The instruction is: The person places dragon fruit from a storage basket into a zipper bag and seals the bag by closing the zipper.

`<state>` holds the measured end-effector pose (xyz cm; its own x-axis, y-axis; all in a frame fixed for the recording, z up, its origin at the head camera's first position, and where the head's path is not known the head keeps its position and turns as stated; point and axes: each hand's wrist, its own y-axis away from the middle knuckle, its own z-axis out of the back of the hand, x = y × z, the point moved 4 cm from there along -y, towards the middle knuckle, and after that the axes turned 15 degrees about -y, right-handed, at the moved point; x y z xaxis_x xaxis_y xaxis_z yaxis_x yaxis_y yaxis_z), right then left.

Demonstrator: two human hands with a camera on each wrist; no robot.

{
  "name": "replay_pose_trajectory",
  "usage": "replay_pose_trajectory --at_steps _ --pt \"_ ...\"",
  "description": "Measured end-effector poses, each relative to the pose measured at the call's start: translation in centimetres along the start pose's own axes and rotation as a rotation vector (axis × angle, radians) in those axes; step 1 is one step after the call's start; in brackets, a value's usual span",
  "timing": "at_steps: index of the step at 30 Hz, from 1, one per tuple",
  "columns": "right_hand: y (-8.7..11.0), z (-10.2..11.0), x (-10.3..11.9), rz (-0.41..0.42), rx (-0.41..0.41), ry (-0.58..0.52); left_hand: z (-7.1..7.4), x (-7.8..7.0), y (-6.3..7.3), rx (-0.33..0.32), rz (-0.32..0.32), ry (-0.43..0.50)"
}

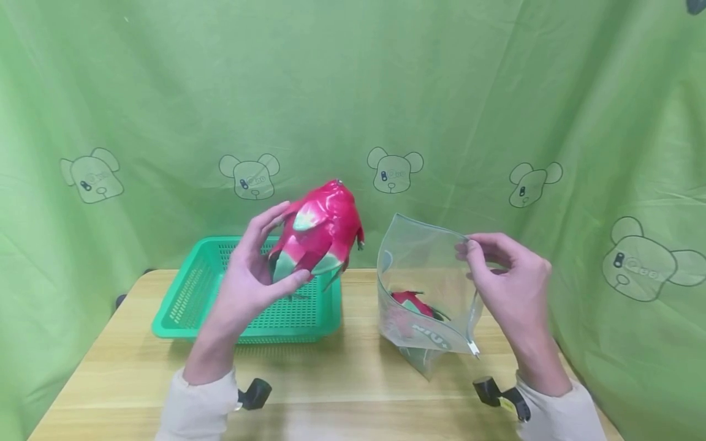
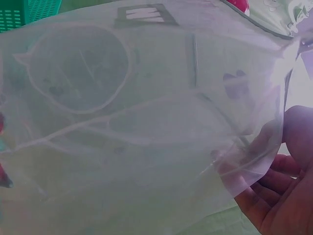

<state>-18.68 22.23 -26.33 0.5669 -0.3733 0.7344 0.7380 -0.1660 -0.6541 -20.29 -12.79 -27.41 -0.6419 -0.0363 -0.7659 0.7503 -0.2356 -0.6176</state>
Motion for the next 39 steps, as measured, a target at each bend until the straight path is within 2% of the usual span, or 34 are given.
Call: replay_pose_trajectory --at_steps 5,10,24,27,34,39 --pt "0.1 0.0 0.0 -0.001 0.002 0.002 -0.5 -0.4 -0.3 0.022 -0.015 -0.020" --pt "0.1 0.1 0.0 -0.002 0.001 -0.001 -1.3 -1.0 -0.6 0.072 -0.021 -0.021" --pt "0.0 0.4 0.1 0.018 0.002 -0.007 -3.3 -2.1 -1.2 0.187 0.041 -0.044" --pt "0.0 0.5 0.1 0.021 -0.003 0.002 -3.8 -2.4 -1.5 0.213 0.045 -0.062" --pt "0.0 0.8 0.2 0.025 -0.013 0.022 -4.8 -2.9 -2.1 0.230 0.085 -0.164" --pt "0.0 0.8 0.2 0.023 -0.012 0.023 -5.4 -3.6 -2.5 0.258 0.079 -0.212"
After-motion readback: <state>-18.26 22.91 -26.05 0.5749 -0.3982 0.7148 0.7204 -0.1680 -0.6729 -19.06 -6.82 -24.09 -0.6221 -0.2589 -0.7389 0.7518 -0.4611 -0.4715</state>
